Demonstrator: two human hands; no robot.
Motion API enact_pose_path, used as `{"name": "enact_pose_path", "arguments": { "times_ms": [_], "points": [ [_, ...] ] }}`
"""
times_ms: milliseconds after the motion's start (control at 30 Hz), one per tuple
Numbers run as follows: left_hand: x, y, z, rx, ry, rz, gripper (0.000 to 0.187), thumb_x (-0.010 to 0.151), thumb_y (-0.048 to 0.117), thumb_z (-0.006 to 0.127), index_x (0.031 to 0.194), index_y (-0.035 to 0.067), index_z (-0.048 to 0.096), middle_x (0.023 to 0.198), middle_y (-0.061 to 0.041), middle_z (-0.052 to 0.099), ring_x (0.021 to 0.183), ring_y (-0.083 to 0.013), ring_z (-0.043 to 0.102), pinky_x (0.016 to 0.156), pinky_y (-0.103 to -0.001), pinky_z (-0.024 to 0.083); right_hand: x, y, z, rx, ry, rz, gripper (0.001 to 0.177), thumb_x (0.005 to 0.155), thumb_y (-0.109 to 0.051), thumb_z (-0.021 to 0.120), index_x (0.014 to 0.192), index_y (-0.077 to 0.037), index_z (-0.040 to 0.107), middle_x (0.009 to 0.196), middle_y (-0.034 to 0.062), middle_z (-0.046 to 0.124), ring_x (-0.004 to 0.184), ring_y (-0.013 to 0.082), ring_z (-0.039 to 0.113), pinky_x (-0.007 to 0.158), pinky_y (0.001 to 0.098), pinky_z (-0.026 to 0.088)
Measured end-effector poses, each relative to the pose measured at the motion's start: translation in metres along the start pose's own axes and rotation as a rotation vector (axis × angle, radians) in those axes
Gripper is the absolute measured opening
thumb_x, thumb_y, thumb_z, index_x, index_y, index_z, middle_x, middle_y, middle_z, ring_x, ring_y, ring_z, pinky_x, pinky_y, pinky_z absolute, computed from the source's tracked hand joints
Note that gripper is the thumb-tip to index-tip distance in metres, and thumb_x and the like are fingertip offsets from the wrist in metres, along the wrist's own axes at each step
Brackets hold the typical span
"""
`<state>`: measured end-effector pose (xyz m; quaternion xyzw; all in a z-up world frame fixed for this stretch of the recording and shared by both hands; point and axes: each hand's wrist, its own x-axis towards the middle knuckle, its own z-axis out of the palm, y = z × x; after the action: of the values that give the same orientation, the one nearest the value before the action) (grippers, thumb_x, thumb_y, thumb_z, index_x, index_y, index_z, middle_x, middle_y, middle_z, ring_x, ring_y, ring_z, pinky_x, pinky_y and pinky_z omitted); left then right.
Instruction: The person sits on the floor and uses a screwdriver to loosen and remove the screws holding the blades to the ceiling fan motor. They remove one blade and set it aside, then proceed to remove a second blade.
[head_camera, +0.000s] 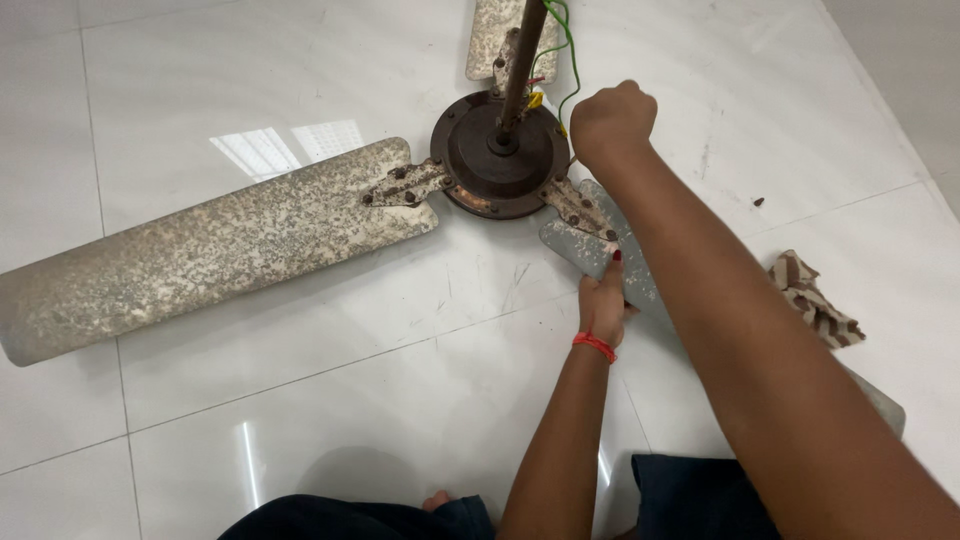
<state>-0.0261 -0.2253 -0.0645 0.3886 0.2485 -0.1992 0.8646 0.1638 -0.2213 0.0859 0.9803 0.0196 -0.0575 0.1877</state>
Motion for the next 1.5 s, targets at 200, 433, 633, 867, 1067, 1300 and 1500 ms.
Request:
{"name": "enact_pose_path", "arguments": {
  "times_ms": [200,433,633,867,1067,1300,1500],
  "points": [
    [0.006,-0.006,-0.008,-0.063,-0.110,0.088,0.052,0.099,0.038,0.064,0.129,-0.003,0.055,0.116,-0.018,0.069,0.095,-0.0284,0.070,0.074,-0.045,0.059,-0.019,-0.018,-0.007,-0.213,0.218,-0.225,0.013,0.082,-0.015,0.076,0.092,-0.010,0.083,0.095,0.0048,0.076,0.099,0.0244,0.064,0.071,0.0334,0.053],
    [0.009,-0.006,-0.017,-0.032,-0.190,0.065,0.054,0.101,0.040,0.063,0.126,-0.007,0.058,0.111,-0.019,0.069,0.088,-0.0280,0.069,0.071,-0.042,0.058,-0.046,0.001,-0.030,-0.111,0.085,-0.281,0.017,0.088,-0.028,0.076,0.096,-0.015,0.082,0.099,0.0054,0.078,0.100,0.0272,0.071,0.071,0.0393,0.059],
    [0.022,-0.011,-0.016,-0.032,-0.127,0.023,0.046,0.103,0.034,0.063,0.122,-0.007,0.057,0.109,-0.019,0.070,0.088,-0.0276,0.072,0.073,-0.044,0.061,-0.039,0.003,-0.024,0.047,-0.026,-0.049,0.016,0.086,-0.021,0.073,0.098,-0.015,0.082,0.098,0.0077,0.077,0.091,0.0274,0.074,0.065,0.0394,0.059],
    [0.017,-0.006,-0.020,-0.078,-0.166,0.003,0.043,0.099,0.033,0.063,0.124,-0.001,0.056,0.111,-0.015,0.070,0.094,-0.0260,0.072,0.077,-0.044,0.062,-0.033,-0.018,-0.018,-0.096,0.119,-0.181,0.015,0.080,-0.012,0.072,0.090,-0.017,0.083,0.091,0.0032,0.077,0.089,0.0245,0.074,0.066,0.0375,0.058],
    [-0.005,0.013,-0.031,-0.004,-0.229,-0.033,0.050,0.100,0.034,0.060,0.134,-0.002,0.049,0.121,-0.017,0.065,0.106,-0.0305,0.069,0.086,-0.048,0.061,-0.043,-0.014,-0.021,-0.338,0.352,-0.465,0.010,0.085,-0.022,0.074,0.081,-0.017,0.082,0.091,-0.0027,0.076,0.102,0.0201,0.065,0.076,0.0334,0.056],
    [-0.001,0.013,-0.037,0.003,-0.272,-0.035,0.047,0.105,0.026,0.058,0.133,-0.011,0.051,0.123,-0.020,0.066,0.107,-0.0310,0.068,0.089,-0.046,0.060,-0.049,0.003,-0.011,-0.163,0.274,-0.328,0.015,0.085,-0.026,0.072,0.085,-0.014,0.081,0.097,0.0032,0.074,0.101,0.0259,0.063,0.074,0.0368,0.055],
    [-0.020,0.051,-0.050,0.224,-0.126,0.044,0.047,0.103,0.021,0.060,0.130,-0.017,0.057,0.112,-0.024,0.066,0.094,-0.0296,0.066,0.087,-0.042,0.062,-0.056,-0.002,0.002,0.075,0.427,-0.249,0.012,0.087,-0.014,0.069,0.094,-0.008,0.076,0.108,0.0110,0.067,0.098,0.0290,0.063,0.077,0.0398,0.056]
  ]
}}
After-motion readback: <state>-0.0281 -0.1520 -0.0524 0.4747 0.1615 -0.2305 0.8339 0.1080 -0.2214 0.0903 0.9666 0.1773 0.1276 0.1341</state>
